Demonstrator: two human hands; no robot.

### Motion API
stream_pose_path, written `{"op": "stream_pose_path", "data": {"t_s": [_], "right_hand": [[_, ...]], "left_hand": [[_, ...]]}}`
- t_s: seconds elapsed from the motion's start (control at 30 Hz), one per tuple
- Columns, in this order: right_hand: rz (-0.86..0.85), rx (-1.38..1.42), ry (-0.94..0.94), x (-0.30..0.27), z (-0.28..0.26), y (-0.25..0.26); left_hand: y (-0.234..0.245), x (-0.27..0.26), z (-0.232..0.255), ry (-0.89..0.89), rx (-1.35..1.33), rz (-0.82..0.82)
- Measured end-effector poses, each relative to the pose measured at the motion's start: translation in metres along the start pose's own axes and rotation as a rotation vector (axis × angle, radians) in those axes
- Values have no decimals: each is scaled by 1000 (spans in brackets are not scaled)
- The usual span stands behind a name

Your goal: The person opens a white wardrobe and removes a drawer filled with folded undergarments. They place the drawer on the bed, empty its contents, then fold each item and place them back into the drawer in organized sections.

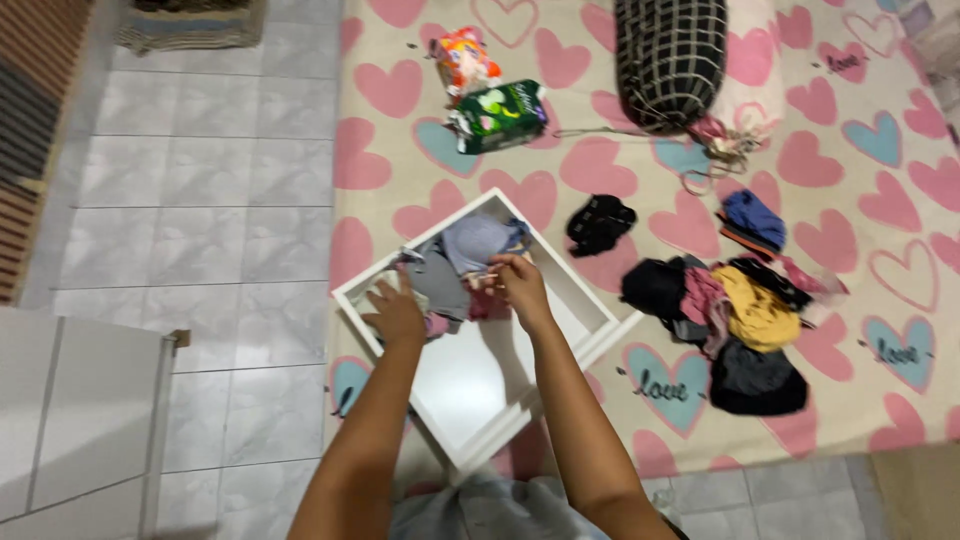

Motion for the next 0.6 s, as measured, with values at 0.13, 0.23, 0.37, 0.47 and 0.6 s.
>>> {"op": "stream_pose_path", "data": {"t_s": [0.13,0.23,0.37,0.47,0.6], "right_hand": [[157,67,34,-41,-35,74],[314,123,34,-49,-46,144],[293,419,77,-28,-29,233],[444,-95,151,1,-13,290],[862,-815,337,8,-12,323]], "left_hand": [[10,-9,-2,27,77,50],[53,-31,9,96,-75,-43],[104,-64,53,122,-149,-91],[103,-87,91,1,-133,2],[85,-110,139,-76,-187,-2]]}}
Point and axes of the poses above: each hand's wrist, its own x-axis towards the middle knuckle, its own y-axis out of the back of the hand, z = x × y, the point moved 1 cm from there along x, towards the middle knuckle, and after that the axes turned 12 degrees about -y, right-handed, at the moved point
